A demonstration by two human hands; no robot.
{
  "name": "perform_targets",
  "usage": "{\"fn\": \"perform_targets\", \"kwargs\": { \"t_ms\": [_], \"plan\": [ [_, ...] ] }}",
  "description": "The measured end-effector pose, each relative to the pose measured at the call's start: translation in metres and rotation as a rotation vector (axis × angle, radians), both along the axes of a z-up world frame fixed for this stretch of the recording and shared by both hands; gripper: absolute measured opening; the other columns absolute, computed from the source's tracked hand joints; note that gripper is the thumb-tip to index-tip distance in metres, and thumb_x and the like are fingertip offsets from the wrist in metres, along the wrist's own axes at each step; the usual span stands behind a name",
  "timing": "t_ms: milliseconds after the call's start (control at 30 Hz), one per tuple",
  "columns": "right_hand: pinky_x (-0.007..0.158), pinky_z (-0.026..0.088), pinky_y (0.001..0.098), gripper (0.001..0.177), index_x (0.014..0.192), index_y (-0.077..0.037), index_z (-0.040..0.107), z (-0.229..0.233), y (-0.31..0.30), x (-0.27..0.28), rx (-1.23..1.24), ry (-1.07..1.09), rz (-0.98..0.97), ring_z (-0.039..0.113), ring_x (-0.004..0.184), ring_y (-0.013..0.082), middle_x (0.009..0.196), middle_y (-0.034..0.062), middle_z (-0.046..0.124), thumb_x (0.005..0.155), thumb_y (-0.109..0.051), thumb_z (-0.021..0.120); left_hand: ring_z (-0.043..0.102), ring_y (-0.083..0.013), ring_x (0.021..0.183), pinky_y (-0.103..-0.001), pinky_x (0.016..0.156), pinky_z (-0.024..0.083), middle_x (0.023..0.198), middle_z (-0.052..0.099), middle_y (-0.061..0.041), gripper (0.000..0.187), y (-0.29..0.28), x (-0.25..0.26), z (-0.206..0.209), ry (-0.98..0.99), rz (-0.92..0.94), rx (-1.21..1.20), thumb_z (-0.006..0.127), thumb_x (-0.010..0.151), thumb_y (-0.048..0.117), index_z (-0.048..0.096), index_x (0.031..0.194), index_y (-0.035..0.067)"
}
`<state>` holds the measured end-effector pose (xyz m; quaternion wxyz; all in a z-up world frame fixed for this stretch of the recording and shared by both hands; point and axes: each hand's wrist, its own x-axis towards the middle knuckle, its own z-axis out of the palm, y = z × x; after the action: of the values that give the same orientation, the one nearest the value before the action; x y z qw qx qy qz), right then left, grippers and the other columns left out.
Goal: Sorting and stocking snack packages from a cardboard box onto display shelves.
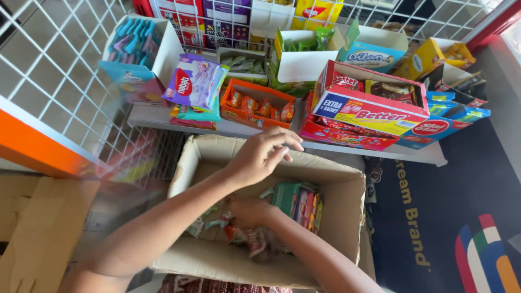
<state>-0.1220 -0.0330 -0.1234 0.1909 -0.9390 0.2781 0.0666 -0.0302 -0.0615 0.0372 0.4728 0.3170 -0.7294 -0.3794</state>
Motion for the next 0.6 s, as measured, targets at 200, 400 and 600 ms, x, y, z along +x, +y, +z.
{"fn": "perform_targets", "kwargs": {
  "t_ms": [200, 400, 600],
  "plan": [
    [0.101, 0.054, 0.0448, 0.055, 0.131, 0.003, 0.061, -0.093, -0.005, 0.041, 0.376, 0.114, 0.001, 0.069, 0.114, 0.0416, 0.125, 0.0291, 0.069, 0.084, -0.023, 0.071, 0.074, -0.015, 0.089, -0.027, 0.078, 0.062, 0.127, 0.063, -0.01, 0.029, 0.01, 0.008, 0.009, -0.038, 0.009, -0.102, 0.05, 0.097, -0.011, 0.069, 0.112, 0.005],
    [0.113, 0.038, 0.045, 0.073, 0.143, 0.0, 0.05, -0.085, -0.016, 0.029, 0.462, -0.483, -0.031, 0.049, 0.136, 0.0397, 0.145, 0.0268, 0.054, 0.08, -0.023, 0.077, 0.074, -0.0139, 0.086, -0.027, 0.077, 0.061, 0.125, 0.065, -0.008, 0.027, 0.015, 0.033, 0.007, -0.027, 0.039, -0.106, 0.05, 0.097, -0.009, 0.069, 0.11, 0.005],
    [0.1, 0.052, 0.0351, 0.046, 0.127, -0.007, 0.071, 0.121, -0.045, -0.055, 0.628, -0.219, -0.048, 0.07, 0.109, 0.0225, 0.119, 0.0105, 0.076, 0.086, -0.027, 0.076, 0.076, -0.0141, 0.088, -0.029, 0.079, 0.059, 0.115, 0.075, -0.005, 0.031, 0.011, 0.059, 0.013, -0.072, 0.039, -0.005, 0.045, 0.108, 0.002, 0.063, 0.132, 0.01]
  ]
}}
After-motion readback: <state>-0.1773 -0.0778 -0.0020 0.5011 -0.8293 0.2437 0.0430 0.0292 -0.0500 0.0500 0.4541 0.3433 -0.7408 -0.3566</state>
